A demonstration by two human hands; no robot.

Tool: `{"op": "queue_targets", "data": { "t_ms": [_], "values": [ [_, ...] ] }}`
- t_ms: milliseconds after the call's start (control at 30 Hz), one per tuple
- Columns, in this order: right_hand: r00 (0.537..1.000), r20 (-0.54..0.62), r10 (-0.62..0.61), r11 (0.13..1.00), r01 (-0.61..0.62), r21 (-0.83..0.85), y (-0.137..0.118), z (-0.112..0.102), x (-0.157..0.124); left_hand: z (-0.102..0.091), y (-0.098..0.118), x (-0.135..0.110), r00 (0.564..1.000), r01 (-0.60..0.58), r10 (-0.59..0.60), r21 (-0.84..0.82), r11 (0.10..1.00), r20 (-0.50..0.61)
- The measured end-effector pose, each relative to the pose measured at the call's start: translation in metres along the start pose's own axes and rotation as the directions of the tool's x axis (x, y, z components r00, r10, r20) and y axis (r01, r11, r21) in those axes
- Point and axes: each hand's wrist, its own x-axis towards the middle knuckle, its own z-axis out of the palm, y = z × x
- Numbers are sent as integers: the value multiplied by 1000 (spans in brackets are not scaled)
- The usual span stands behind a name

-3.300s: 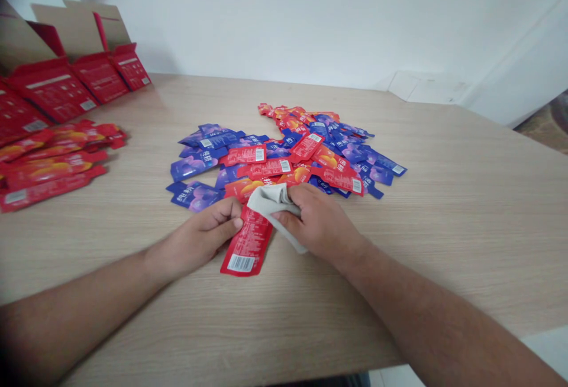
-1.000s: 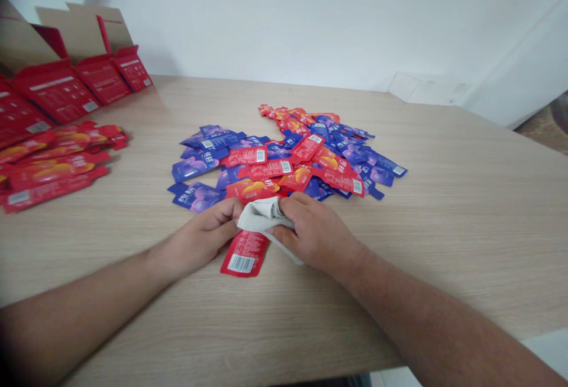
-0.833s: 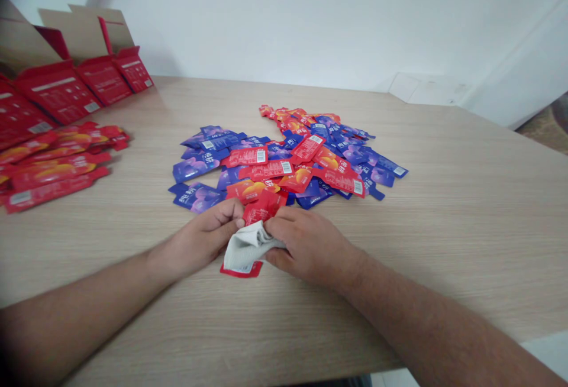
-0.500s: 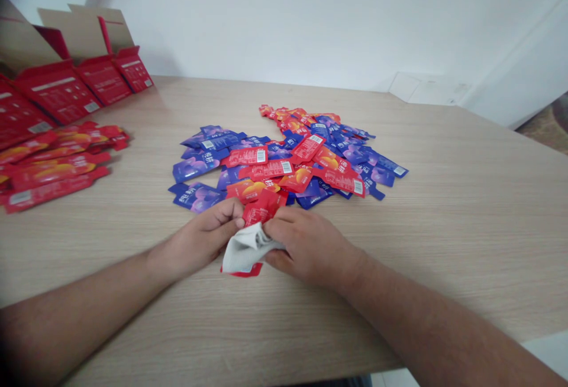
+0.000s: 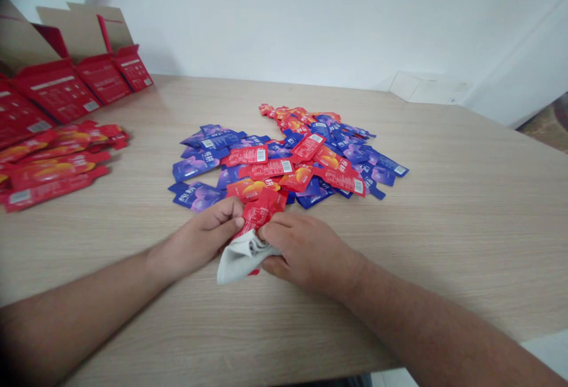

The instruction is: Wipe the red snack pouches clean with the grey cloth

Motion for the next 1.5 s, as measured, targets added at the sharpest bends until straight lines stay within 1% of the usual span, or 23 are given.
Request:
{"op": "queue_targets", "data": {
  "t_ms": [133, 200, 300, 367, 433, 500, 567, 633, 700, 767, 800, 867, 933, 1000, 1067, 1133, 1200, 1233, 1267, 1333, 1433, 1467, 1500],
  "values": [
    [978, -139, 157, 987, -159, -3, 4, -1, -1, 0, -1, 1, 1000, -21, 21, 10, 1000, -11],
    [990, -89, 110, 994, -110, 4, 1, 0, 0, 0, -1, 1, 1000, -26, 26, 14, 1000, -15],
    [997, 56, -59, 998, 58, 34, -6, 2, -1, 0, -1, 0, 999, -36, 36, 6, 999, 3],
    [996, 55, -75, 997, 73, 32, -5, 1, -1, 0, -1, 0, 999, -26, 26, -2, 1000, 19],
    [998, -57, 30, 1000, -30, 9, 2, -1, -2, 0, -2, 0, 1000, -5, 6, -21, 1000, 26],
    [966, -213, 148, 989, -151, 1, 12, -3, -1, 0, -3, 0, 999, -1, 3, -47, 999, 38],
    [934, -302, 192, 980, -199, 8, 18, -4, 0, 0, -5, 0, 999, -5, 7, -62, 998, 46],
    [952, -263, 154, 988, -154, 21, 17, -2, 0, 0, -6, 0, 999, -1, 3, -60, 998, 38],
    [991, -125, 50, 998, -46, 39, 11, 1, -1, 0, -5, 0, 1000, 6, -4, -54, 999, 30],
    [999, -26, -25, 998, 26, 53, 6, 2, -1, 0, -5, 0, 1000, -1, 3, -59, 998, 29],
    [999, -31, -19, 999, 21, 47, 6, 2, -2, 0, -5, 0, 999, -3, 5, -59, 998, 33],
    [987, -146, 70, 998, -68, 19, 11, -1, -1, 0, -5, 0, 999, -15, 18, -64, 998, 50],
    [938, -295, 183, 982, -189, 9, 19, -4, 0, 0, -7, 0, 997, -30, 35, -76, 997, 68],
    [911, -343, 229, 971, -237, 19, 24, -4, 2, 0, -8, 1, 997, -36, 42, -83, 996, 66],
    [944, -274, 182, 983, -182, 26, 21, -2, 2, 0, -8, 2, 998, -22, 25, -72, 997, 49],
    [992, -116, 57, 998, -53, 42, 12, 1, 1, 0, -7, 2, 999, -13, 16, -67, 998, 32],
    [998, 25, -52, 997, 51, 55, 2, 2, -1, 1, -6, 2, 1000, -12, 14, -70, 997, 21],
    [997, 42, -64, 997, 62, 46, 0, 2, -1, 1, -5, 2, 1000, -12, 14, -72, 997, 17],
    [999, 26, -47, 999, 46, 28, 0, 2, -2, 1, -5, 2, 1000, -10, 11, -72, 997, 15],
    [993, -109, 55, 998, -57, -13, 6, -1, -2, 1, -6, 2, 1000, -5, 7, -71, 997, 20],
    [929, -313, 195, 977, -211, -17, 17, -3, 0, 0, -9, 3, 999, -17, 21, -79, 997, 42],
    [925, -321, 204, 975, -220, -12, 19, -3, 0, 0, -10, 3, 999, -19, 23, -78, 997, 43],
    [938, -291, 188, 980, -198, -8, 18, -2, 0, -1, -11, 4, 999, -20, 23, -78, 997, 39]
  ]
}}
